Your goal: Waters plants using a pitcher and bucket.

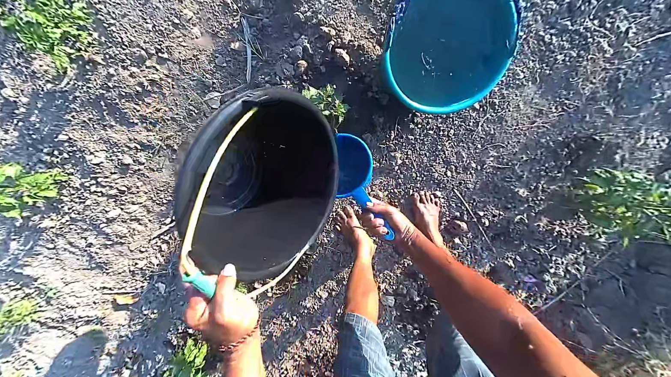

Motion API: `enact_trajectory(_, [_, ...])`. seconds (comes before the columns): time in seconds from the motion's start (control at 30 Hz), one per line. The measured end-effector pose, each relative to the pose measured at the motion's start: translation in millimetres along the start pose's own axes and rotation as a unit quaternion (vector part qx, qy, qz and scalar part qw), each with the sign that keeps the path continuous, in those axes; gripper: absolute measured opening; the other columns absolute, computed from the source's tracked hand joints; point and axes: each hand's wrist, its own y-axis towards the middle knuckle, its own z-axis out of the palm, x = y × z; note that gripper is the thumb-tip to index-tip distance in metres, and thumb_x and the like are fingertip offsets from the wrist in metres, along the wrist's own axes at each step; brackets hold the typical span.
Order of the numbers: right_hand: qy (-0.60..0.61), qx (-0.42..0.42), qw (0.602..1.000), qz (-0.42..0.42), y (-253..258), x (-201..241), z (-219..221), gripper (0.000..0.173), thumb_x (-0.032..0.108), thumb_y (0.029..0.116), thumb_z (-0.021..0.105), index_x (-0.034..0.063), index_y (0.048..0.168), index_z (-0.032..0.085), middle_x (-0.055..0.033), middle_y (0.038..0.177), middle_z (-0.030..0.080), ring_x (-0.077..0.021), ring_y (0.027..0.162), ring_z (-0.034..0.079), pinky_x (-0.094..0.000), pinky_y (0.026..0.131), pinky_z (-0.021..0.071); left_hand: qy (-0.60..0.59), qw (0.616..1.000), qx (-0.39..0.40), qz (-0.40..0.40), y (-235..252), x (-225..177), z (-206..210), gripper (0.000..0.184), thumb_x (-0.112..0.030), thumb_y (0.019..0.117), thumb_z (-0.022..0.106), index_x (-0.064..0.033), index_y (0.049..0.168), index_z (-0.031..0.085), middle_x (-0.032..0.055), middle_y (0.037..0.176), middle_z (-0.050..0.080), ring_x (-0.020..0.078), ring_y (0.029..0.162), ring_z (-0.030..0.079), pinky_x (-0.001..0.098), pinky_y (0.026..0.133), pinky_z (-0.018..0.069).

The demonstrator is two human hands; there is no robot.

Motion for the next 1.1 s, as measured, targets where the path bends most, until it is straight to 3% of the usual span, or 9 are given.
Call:
enact_trajectory(0.1, [0.017,-0.069,0.997,-0.016,1.2,2.4,-0.8,0.014,0.016,0.1086,0.033,0.0161,0.113,0.046,0.0045,0.062,0.051,-0.0010,0.042,0.049,-0.0136,0.039,0.0427,0.009,0.958,-0.109,-0.264,20.8,-4.9,-20.6,0.018,0.003,0.0936,0.048,-0.0068,0.103,0.059,-0.0020,0.093,0.062,0.0050,0.080,0.061,0.0227,0.067,0.0521])
enact_trajectory(0.2, [-0.043,-0.190,0.980,-0.044,19.3,11.2,1.5,0.014,0.010,0.1075,0.041,0.0104,0.119,0.048,0.0032,0.065,0.049,-0.0012,0.043,0.044,-0.0139,0.039,0.0384,0.018,0.903,-0.121,-0.412,17.6,8.4,-45.7,0.026,-0.008,0.0971,0.044,-0.0194,0.074,0.045,-0.0054,0.057,0.042,0.0091,0.049,0.045,0.0279,0.050,0.0476])
enact_trajectory(0.37, [-0.164,-0.294,0.940,-0.049,52.0,28.2,3.8,0.023,0.007,0.1046,0.050,0.0049,0.127,0.054,0.0007,0.068,0.049,-0.0044,0.046,0.045,-0.0176,0.042,0.0399,0.044,0.831,-0.200,-0.517,-23.2,39.1,-68.2,0.015,-0.016,0.0967,0.051,-0.0168,0.087,0.039,0.0035,0.079,0.042,0.0218,0.070,0.046,0.0494,0.069,0.0486])
enact_trajectory(0.43, [-0.229,-0.313,0.921,-0.030,55.4,34.4,7.9,0.028,0.006,0.1032,0.054,0.0035,0.131,0.055,-0.0013,0.071,0.051,-0.0063,0.048,0.045,-0.0196,0.043,0.0405,0.050,0.811,-0.227,-0.537,-36.3,43.9,-72.2,0.021,-0.014,0.0957,0.052,-0.0064,0.115,0.047,0.0165,0.110,0.048,0.0327,0.096,0.051,0.0601,0.082,0.0480])
enact_trajectory(0.5, [-0.273,-0.325,0.905,-0.021,55.3,37.5,8.4,0.031,0.006,0.1018,0.058,0.0036,0.133,0.056,-0.0026,0.072,0.053,-0.0073,0.048,0.046,-0.0209,0.043,0.0404,0.064,0.795,-0.240,-0.553,-44.4,48.0,-73.3,0.036,-0.015,0.0961,0.051,-0.0040,0.130,0.045,0.0213,0.126,0.048,0.0366,0.108,0.051,0.0622,0.087,0.0473])
enact_trajectory(0.67, [-0.280,-0.316,0.906,-0.041,43.6,42.2,11.9,0.033,0.008,0.1014,0.060,0.0045,0.134,0.056,-0.0024,0.072,0.053,-0.0075,0.047,0.047,-0.0211,0.043,0.0418,0.097,0.785,-0.233,-0.566,-54.2,47.6,-77.8,0.045,-0.017,0.0968,0.051,-0.0027,0.138,0.043,0.0241,0.136,0.046,0.0379,0.115,0.050,0.0614,0.089,0.0467])
enact_trajectory(0.83, [-0.064,-0.229,0.967,-0.087,5.7,38.9,-4.7,0.017,0.008,0.1053,0.047,0.0078,0.122,0.051,0.0020,0.067,0.050,-0.0023,0.045,0.043,-0.0155,0.040,0.0370,0.122,0.810,-0.186,-0.543,-72.0,31.9,-82.9,0.040,-0.013,0.0949,0.050,0.0003,0.133,0.045,0.0212,0.125,0.047,0.0326,0.103,0.048,0.0566,0.086,0.0462])
enact_trajectory(0.93, [0.128,-0.141,0.978,-0.087,-49.1,26.0,-25.0,0.012,0.015,0.1091,0.035,0.0140,0.112,0.047,0.0037,0.065,0.050,0.0009,0.041,0.045,-0.0116,0.036,0.0389,0.162,0.839,-0.124,-0.504,-91.4,22.6,-80.1,0.012,-0.007,0.0914,0.051,-0.0038,0.103,0.050,0.0094,0.089,0.047,0.0213,0.073,0.048,0.0435,0.066,0.0497])
enact_trajectory(1.1, [0.116,-0.063,0.986,-0.106,-154.3,2.6,-75.4,0.016,0.013,0.0992,0.046,0.0179,0.115,0.049,0.0049,0.068,0.054,0.0011,0.044,0.049,-0.0119,0.038,0.0413,0.178,0.893,0.024,-0.412,-118.1,-3.3,-47.1,0.018,0.008,0.0843,0.052,-0.0053,0.095,0.049,0.0021,0.082,0.051,0.0105,0.069,0.054,0.0303,0.063,0.0537])
